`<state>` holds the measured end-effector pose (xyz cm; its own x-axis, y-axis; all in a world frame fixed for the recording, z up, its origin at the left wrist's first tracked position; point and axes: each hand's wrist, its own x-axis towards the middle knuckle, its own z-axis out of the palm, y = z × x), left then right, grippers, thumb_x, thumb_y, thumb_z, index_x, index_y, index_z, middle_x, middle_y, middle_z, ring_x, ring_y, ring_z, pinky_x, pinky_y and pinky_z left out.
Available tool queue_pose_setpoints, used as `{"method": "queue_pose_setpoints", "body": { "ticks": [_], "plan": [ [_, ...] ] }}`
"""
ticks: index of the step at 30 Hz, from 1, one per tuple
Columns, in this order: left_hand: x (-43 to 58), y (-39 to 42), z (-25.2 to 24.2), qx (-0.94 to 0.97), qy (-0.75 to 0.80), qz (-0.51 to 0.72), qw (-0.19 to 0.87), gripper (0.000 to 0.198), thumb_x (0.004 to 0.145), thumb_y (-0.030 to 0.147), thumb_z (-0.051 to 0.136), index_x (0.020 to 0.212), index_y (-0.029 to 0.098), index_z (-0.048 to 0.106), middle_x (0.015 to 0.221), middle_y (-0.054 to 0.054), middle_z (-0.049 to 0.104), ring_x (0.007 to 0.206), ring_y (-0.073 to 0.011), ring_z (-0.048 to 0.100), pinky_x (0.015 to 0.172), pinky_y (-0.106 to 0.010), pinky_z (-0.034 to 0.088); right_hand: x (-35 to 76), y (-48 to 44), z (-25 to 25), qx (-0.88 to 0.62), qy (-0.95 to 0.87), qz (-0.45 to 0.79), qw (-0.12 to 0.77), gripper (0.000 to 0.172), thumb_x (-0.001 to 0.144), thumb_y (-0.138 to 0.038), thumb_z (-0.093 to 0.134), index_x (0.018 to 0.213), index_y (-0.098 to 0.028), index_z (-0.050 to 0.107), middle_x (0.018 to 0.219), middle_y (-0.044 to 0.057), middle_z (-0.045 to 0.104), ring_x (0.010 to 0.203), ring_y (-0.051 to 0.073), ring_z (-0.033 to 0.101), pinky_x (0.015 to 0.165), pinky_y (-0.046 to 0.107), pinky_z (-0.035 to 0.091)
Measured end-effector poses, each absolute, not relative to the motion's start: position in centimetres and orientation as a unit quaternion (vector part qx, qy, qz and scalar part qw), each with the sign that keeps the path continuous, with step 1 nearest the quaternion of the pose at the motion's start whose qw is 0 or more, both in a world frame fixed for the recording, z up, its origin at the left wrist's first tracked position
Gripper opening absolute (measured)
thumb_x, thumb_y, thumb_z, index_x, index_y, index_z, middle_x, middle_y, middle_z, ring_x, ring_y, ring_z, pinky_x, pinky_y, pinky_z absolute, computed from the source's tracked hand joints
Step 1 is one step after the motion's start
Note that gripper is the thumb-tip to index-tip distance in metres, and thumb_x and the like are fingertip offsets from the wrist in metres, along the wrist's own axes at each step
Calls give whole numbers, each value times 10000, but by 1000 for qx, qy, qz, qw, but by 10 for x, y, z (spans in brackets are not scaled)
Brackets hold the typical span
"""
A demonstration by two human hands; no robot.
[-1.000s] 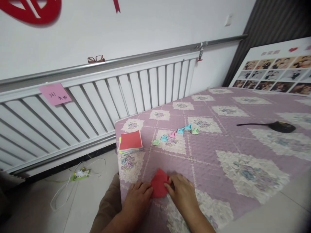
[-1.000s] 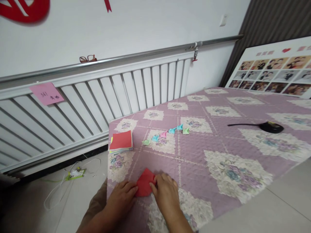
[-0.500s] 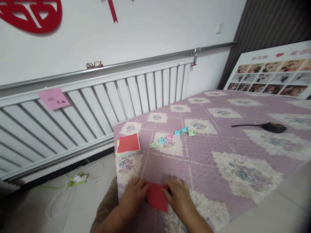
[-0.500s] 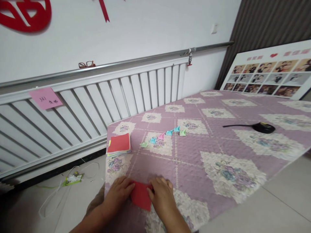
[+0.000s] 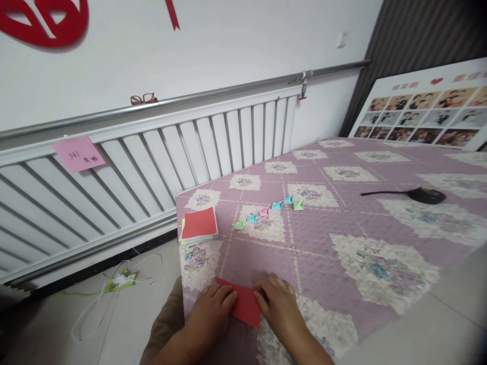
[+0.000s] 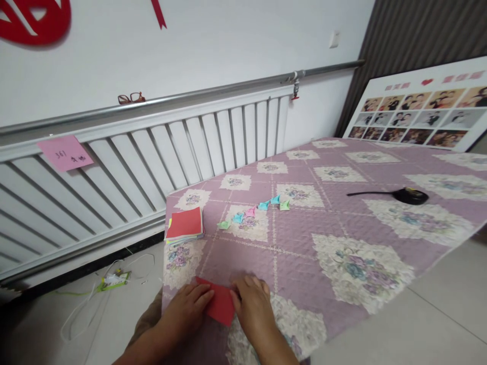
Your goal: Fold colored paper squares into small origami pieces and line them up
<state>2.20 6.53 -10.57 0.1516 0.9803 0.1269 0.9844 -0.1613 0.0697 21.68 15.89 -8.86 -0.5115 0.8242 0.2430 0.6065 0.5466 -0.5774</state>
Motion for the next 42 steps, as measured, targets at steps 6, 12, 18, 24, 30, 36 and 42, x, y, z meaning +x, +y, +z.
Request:
{"method": "queue_pose_setpoints", "body": {
  "ticks": [6, 12, 18, 24, 30, 36, 42],
  "plan": [
    [17, 74, -92, -765, -617, -182, -35, 311, 816, 59, 472, 1013, 214, 657, 1080, -48, 669, 1013, -211, 577, 936, -380, 434, 219, 163, -90, -396, -827, 253, 309, 116, 881, -223, 494, 854, -235, 606, 856, 30, 635, 850, 212, 573, 789, 361, 398],
    [24, 79, -28, -658, -671, -231, -253, 187, 813, 130, 424, 791, 174, 604, 776, -5, 636, 727, -152, 565, 675, -259, 429, 218, 167, -90, -375, -746, 400, 379, 211, 909, -354, 452, 852, -223, 608, 814, 26, 633, 789, 177, 595, 722, 290, 464],
    [13, 99, -5, -625, -630, -171, -428, 216, 740, 129, 436, 915, 180, 551, 770, 35, 572, 651, -114, 495, 530, -199, 353, 215, 163, -88, -353, -642, 557, 391, 285, 846, -382, 534, 1069, -215, 590, 924, 48, 669, 830, 185, 637, 747, 311, 516],
    [15, 119, 4, -686, -583, -47, -432, 343, 661, 110, 465, 981, 212, 537, 758, 44, 558, 664, -131, 521, 528, -203, 377, 216, 157, -90, -267, -758, 445, 397, 428, 806, -245, 614, 1228, -275, 548, 1145, 74, 617, 1000, 195, 601, 857, 325, 496],
    [19, 138, 1, -733, -544, 71, -402, 426, 646, 111, 495, 1059, 206, 543, 774, 39, 601, 673, -141, 562, 529, -203, 401, 213, 160, -82, -188, -854, 302, 379, 174, 888, -261, 539, 1007, -301, 659, 1096, 24, 644, 1021, 189, 583, 860, 327, 476],
    [15, 159, -7, -746, -544, 110, -367, 515, 636, 124, 562, 1142, 219, 559, 889, 14, 654, 755, -162, 597, 602, -221, 437, 207, 162, -87, -166, -884, 181, 397, 141, 893, -177, 526, 837, -244, 637, 1058, 19, 660, 1002, 182, 563, 848, 331, 452],
    [18, 177, -8, -763, -534, 145, -334, 505, 662, 132, 603, 1159, 218, 589, 927, 5, 689, 775, -164, 619, 637, -231, 460, 202, 160, -95, -155, -903, 133, 379, 120, 898, -198, 539, 802, -228, 605, 955, 11, 669, 979, 186, 539, 852, 340, 428]
  ]
}}
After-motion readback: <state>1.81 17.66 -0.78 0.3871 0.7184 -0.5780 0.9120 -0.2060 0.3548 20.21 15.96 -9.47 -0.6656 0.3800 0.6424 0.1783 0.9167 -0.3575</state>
